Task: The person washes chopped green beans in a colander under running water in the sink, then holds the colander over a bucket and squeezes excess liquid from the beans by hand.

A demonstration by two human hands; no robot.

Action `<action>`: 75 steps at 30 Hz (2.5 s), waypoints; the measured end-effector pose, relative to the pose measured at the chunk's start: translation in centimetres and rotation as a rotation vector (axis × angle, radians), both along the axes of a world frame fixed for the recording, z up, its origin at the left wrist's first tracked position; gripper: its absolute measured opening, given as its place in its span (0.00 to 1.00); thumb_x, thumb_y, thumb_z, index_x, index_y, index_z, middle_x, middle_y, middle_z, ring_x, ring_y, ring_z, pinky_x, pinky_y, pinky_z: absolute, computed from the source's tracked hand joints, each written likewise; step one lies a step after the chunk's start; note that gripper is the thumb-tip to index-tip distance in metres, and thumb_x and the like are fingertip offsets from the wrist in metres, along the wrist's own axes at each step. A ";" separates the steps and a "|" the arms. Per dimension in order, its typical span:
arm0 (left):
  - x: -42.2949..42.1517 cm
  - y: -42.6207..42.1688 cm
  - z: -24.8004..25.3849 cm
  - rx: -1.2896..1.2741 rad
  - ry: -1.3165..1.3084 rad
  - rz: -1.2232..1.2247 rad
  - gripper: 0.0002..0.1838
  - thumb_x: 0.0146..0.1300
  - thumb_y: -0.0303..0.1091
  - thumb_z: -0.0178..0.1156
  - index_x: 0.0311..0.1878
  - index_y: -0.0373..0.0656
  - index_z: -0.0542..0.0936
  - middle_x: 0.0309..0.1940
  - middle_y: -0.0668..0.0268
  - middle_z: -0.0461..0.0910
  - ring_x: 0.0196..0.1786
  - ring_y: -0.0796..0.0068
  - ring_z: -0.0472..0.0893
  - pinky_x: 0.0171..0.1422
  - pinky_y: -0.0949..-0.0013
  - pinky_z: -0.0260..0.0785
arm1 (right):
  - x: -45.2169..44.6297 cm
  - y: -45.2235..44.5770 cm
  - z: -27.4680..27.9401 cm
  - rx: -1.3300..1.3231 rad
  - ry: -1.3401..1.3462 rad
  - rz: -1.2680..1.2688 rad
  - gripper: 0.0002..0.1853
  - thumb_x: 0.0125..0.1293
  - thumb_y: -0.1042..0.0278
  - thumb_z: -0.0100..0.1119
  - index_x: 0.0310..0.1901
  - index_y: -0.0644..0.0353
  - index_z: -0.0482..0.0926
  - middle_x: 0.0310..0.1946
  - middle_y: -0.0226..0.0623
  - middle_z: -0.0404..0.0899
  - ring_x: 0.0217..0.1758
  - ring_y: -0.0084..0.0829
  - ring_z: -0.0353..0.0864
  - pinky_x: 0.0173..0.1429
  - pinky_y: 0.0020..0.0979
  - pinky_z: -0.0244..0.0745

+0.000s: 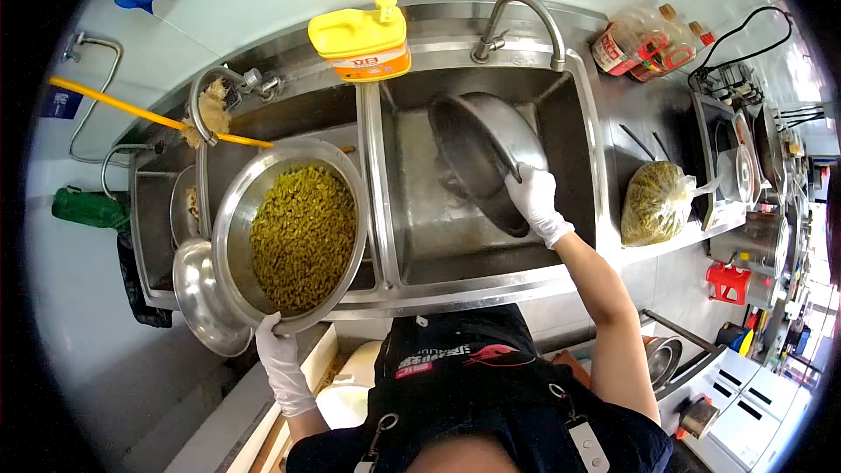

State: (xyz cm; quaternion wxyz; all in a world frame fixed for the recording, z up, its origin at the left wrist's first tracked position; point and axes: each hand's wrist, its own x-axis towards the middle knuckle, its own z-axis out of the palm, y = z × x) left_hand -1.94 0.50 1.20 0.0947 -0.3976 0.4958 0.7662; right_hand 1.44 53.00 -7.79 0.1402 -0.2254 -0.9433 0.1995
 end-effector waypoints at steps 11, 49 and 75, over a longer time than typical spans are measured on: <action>-0.2 0.4 -0.1 -0.042 0.019 0.025 0.03 0.57 0.21 0.55 0.34 0.35 0.75 0.29 0.68 0.74 0.33 0.79 0.74 0.36 0.79 0.67 | 2.2 1.5 2.2 0.305 0.136 0.345 0.08 0.46 0.70 0.62 0.26 0.55 0.71 0.19 0.34 0.73 0.20 0.34 0.76 0.23 0.35 0.69; -1.8 6.7 9.0 -0.257 -0.058 -0.145 0.06 0.50 0.19 0.57 0.28 0.41 0.72 0.23 0.69 0.72 0.25 0.76 0.72 0.28 0.75 0.62 | 6.2 5.6 2.9 -0.165 0.161 -0.127 0.08 0.49 0.70 0.62 0.26 0.64 0.75 0.21 0.51 0.75 0.26 0.48 0.78 0.30 0.39 0.71; -3.6 36.3 -6.0 -0.076 -0.262 -0.548 0.12 0.47 0.20 0.61 0.22 0.46 0.68 0.16 0.70 0.66 0.14 0.78 0.65 0.16 0.76 0.57 | 5.5 5.5 -11.7 -1.589 0.886 -0.908 0.17 0.67 0.59 0.53 0.43 0.68 0.80 0.38 0.36 0.81 0.40 0.28 0.78 0.47 0.30 0.74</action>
